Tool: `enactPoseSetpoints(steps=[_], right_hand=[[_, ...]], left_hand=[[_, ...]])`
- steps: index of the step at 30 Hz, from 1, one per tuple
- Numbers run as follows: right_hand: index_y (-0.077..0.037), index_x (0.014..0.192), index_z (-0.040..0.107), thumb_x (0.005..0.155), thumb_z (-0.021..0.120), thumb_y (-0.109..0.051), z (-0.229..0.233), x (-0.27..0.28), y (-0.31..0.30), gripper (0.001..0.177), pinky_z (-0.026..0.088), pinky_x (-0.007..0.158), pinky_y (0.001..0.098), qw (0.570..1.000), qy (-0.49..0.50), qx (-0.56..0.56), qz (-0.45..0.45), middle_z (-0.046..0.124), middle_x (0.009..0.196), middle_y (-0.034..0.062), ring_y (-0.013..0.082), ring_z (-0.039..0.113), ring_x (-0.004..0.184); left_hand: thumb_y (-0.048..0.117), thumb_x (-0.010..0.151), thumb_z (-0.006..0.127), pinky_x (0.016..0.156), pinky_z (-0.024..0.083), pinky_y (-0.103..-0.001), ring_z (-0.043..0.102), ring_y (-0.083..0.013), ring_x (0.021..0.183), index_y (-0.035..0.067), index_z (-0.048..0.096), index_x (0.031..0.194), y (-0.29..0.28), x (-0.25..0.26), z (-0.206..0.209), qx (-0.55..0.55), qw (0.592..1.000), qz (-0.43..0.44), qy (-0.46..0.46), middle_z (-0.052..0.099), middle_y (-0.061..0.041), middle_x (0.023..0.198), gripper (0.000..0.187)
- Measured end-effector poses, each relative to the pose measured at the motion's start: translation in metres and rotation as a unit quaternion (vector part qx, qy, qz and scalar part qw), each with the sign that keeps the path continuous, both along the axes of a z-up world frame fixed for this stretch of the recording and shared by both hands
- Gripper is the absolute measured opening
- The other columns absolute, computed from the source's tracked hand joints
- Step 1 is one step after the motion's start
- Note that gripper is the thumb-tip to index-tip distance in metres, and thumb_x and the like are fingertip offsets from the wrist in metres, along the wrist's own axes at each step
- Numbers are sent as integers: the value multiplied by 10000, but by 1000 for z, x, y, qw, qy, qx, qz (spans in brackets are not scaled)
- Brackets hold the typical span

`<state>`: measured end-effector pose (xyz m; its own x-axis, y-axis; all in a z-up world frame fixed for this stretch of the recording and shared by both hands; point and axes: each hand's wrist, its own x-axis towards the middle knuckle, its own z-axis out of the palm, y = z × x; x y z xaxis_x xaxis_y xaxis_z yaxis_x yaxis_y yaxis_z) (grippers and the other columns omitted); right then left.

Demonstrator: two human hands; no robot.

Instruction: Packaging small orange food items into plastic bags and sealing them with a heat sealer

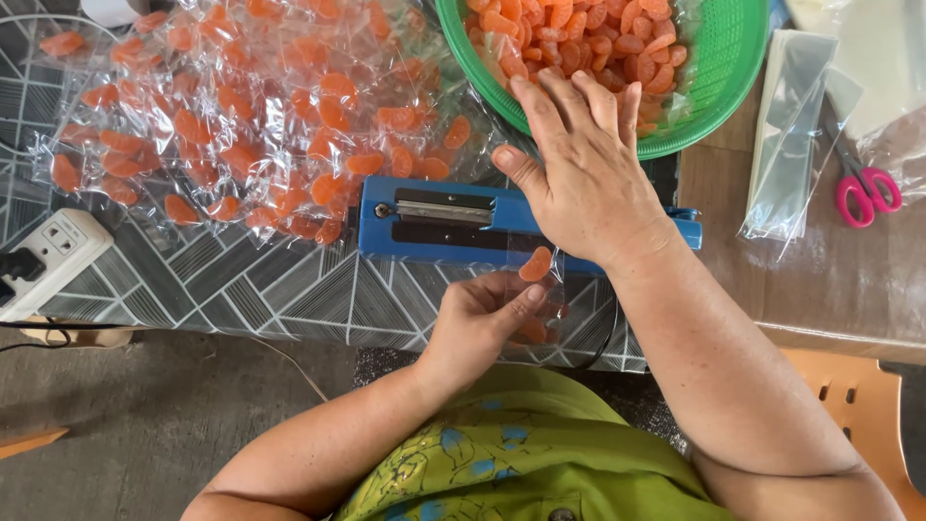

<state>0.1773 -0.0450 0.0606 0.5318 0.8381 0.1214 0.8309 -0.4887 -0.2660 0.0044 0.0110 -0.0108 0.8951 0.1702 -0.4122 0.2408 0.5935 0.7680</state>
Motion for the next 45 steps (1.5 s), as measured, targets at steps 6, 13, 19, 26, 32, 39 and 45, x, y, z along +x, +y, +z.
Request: enactPoseSetpoints(steps=[6, 13, 19, 26, 32, 39, 45], right_hand=[[-70, 1568, 358, 1095, 321, -523, 0, 1, 1, 656, 58, 1161, 705, 1000, 15, 7, 1, 425, 1568, 145, 402, 264, 1467], [-56, 1566, 360, 1098, 352, -508, 0, 1, 0, 651, 75, 1161, 697, 1000, 25, 15, 0, 460, 1546, 146, 379, 272, 1466], [-28, 1546, 378, 1103, 384, -484, 0, 2, 0, 636, 113, 1154, 706, 1000, 13, 22, 8, 503, 1500, 145, 364, 308, 1439], [-32, 1543, 391, 1107, 416, -470, -1, 2, 0, 618, 136, 1146, 698, 1000, -2, 24, 8, 524, 1486, 135, 360, 330, 1423], [-32, 1522, 415, 1104, 391, -493, -1, 1, -1, 622, 159, 1142, 699, 999, -28, 18, 6, 549, 1464, 143, 392, 359, 1410], [-36, 1534, 385, 1105, 387, -494, 0, 1, -3, 627, 169, 1141, 732, 999, -24, 35, -2, 581, 1421, 128, 370, 367, 1391], [-73, 1546, 396, 1081, 398, -400, 30, -6, -14, 568, 338, 1090, 616, 988, 140, 22, -67, 473, 1555, 173, 372, 397, 1412]], left_hand=[[298, 909, 706, 590, 642, -303, 782, -255, 709, -43, 732, 1142, 0, 3, 0, -12, 999, -18, 38, 806, -232, 966, 414], [212, 898, 755, 611, 602, -271, 789, -239, 830, -39, 722, 1137, 0, 3, -11, -10, 1000, -16, -18, 789, -182, 943, 348], [152, 878, 777, 744, 646, -288, 771, -214, 859, -58, 711, 1144, -1, 2, -22, -36, 999, 0, -31, 796, -226, 1029, 345], [192, 905, 753, 686, 620, -267, 772, -213, 807, -48, 706, 1172, 0, 3, -20, -1, 999, -2, -46, 803, -194, 1024, 362], [227, 921, 739, 659, 616, -252, 772, -165, 817, -47, 745, 1086, 0, 0, -11, 47, 997, -4, -63, 813, -162, 1029, 320], [204, 906, 749, 724, 638, -284, 776, -202, 864, -31, 685, 1133, -7, -5, -12, 29, 998, 24, -53, 803, -166, 1052, 333], [161, 947, 714, 737, 626, -292, 752, -206, 867, -55, 638, 1222, -11, -10, -23, 16, 994, 43, -95, 782, -177, 1089, 357]])
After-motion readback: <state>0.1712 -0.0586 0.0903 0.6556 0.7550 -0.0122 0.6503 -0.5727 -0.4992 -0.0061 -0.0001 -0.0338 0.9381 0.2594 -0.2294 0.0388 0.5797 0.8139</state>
